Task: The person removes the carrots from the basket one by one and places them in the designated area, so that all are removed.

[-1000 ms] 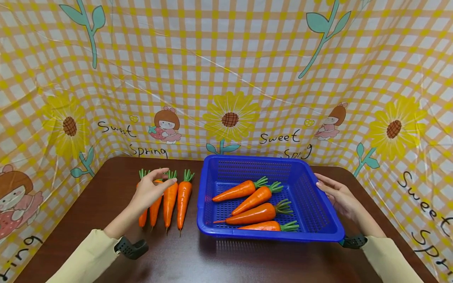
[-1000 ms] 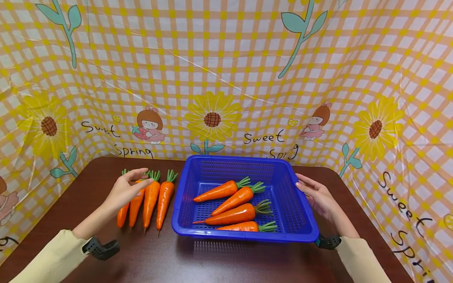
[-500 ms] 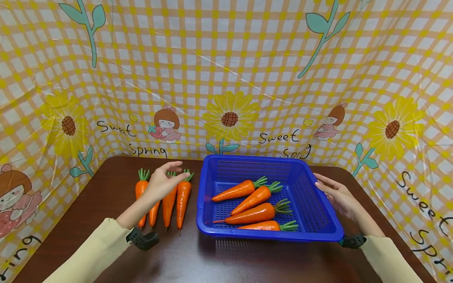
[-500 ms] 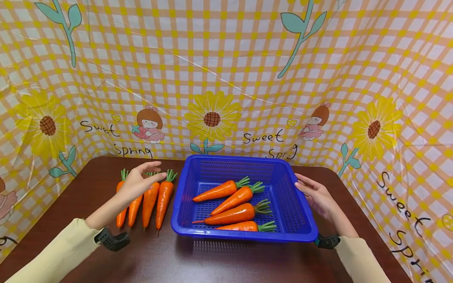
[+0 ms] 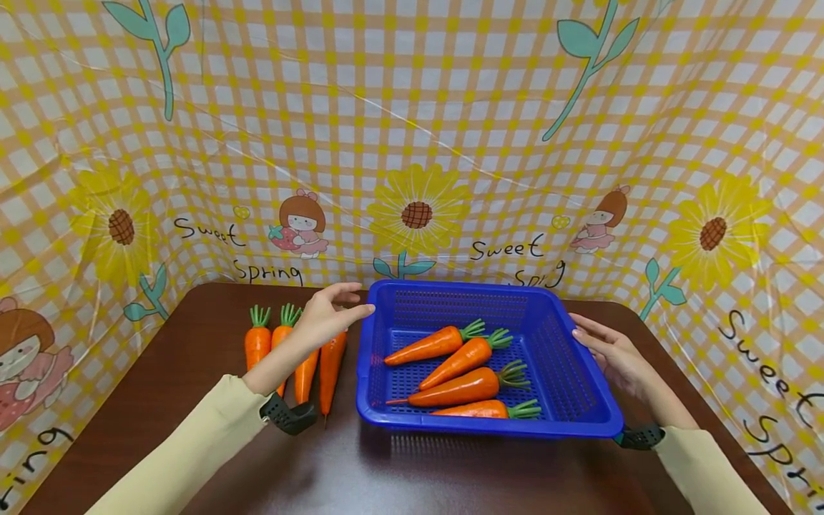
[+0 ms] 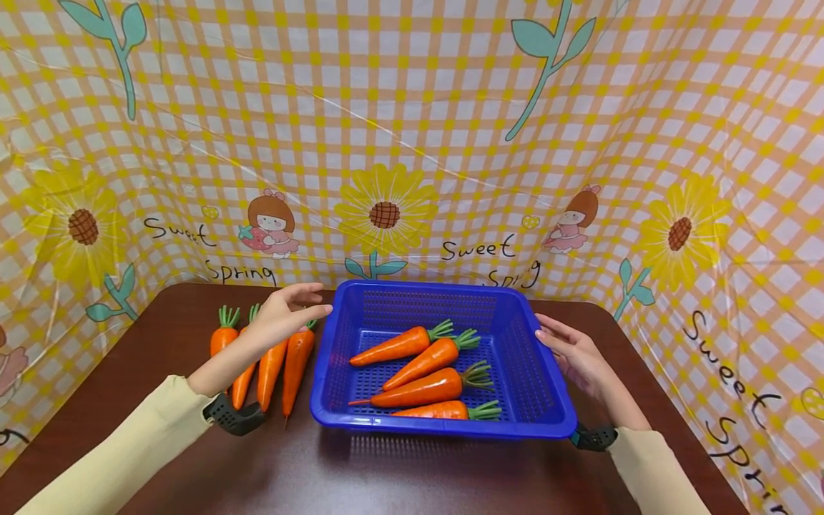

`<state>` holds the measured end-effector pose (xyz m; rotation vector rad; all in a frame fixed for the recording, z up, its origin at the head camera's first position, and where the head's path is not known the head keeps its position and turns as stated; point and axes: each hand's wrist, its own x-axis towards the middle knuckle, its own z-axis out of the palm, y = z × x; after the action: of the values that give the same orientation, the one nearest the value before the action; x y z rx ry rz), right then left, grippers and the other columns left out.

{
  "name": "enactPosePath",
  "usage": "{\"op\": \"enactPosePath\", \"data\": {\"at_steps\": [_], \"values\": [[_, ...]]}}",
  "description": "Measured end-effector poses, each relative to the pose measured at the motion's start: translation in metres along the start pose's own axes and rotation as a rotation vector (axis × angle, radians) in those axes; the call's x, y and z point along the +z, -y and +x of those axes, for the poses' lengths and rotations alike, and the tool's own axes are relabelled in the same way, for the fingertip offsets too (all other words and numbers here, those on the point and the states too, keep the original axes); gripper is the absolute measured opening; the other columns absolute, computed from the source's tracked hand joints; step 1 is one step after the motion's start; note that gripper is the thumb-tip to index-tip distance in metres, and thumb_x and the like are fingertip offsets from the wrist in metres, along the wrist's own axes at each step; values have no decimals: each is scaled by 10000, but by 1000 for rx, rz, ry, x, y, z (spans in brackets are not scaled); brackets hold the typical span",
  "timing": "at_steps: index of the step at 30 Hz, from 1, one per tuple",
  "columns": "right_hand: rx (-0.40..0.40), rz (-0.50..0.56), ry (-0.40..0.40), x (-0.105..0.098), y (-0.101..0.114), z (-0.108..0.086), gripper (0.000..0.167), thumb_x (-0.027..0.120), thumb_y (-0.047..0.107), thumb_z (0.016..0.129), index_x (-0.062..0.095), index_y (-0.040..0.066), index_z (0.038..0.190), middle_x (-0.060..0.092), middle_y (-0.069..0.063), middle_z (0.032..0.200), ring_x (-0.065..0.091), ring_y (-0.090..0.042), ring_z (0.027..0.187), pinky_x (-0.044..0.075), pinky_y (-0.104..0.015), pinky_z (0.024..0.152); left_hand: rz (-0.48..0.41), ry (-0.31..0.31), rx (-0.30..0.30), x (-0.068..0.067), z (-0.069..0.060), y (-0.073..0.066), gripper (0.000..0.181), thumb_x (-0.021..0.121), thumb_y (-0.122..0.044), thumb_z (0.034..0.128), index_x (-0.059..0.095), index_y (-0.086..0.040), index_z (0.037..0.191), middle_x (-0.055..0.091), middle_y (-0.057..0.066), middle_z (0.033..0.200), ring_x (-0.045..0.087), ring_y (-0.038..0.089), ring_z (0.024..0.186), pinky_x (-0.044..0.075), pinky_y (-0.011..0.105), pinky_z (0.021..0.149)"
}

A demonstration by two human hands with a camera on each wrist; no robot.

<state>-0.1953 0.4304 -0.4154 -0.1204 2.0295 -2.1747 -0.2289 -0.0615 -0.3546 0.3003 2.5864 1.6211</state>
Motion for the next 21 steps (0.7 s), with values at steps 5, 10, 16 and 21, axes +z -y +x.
{"op": "enactPosePath", "data": {"at_steps": [5, 10, 16, 21], "values": [[-9, 5, 10, -1, 0, 1, 330, 467, 109, 1012, 621, 293, 1239, 714, 97, 1075, 702, -86, 895, 585, -250, 724, -9, 14, 27, 8, 6, -7, 573, 704, -332, 863, 528, -122, 1366, 582, 145, 1308, 598, 269, 1074, 565, 335, 767], [-3, 8, 8, -1, 0, 1, 323, 471, 114, 1011, 623, 302, 1227, 713, 100, 1075, 702, -87, 892, 586, -252, 720, -16, 35, 23, 16, 11, -15, 599, 711, -341, 856, 514, -133, 1381, 573, 147, 1330, 619, 271, 1059, 572, 332, 781], [-4, -11, 2, -1, -1, 1, 324, 475, 128, 1012, 604, 300, 1255, 703, 114, 1080, 696, -80, 906, 587, -256, 724, -11, 70, 39, 27, 18, -24, 587, 706, -343, 862, 520, -130, 1376, 573, 143, 1330, 647, 301, 1020, 567, 330, 763], [-18, -11, 7, -1, -2, 1, 331, 467, 120, 1014, 599, 296, 1261, 699, 107, 1078, 693, -74, 904, 584, -249, 727, -14, 89, 41, 37, 23, -28, 572, 715, -341, 857, 533, -148, 1363, 588, 127, 1309, 649, 275, 1020, 571, 374, 808]]}}
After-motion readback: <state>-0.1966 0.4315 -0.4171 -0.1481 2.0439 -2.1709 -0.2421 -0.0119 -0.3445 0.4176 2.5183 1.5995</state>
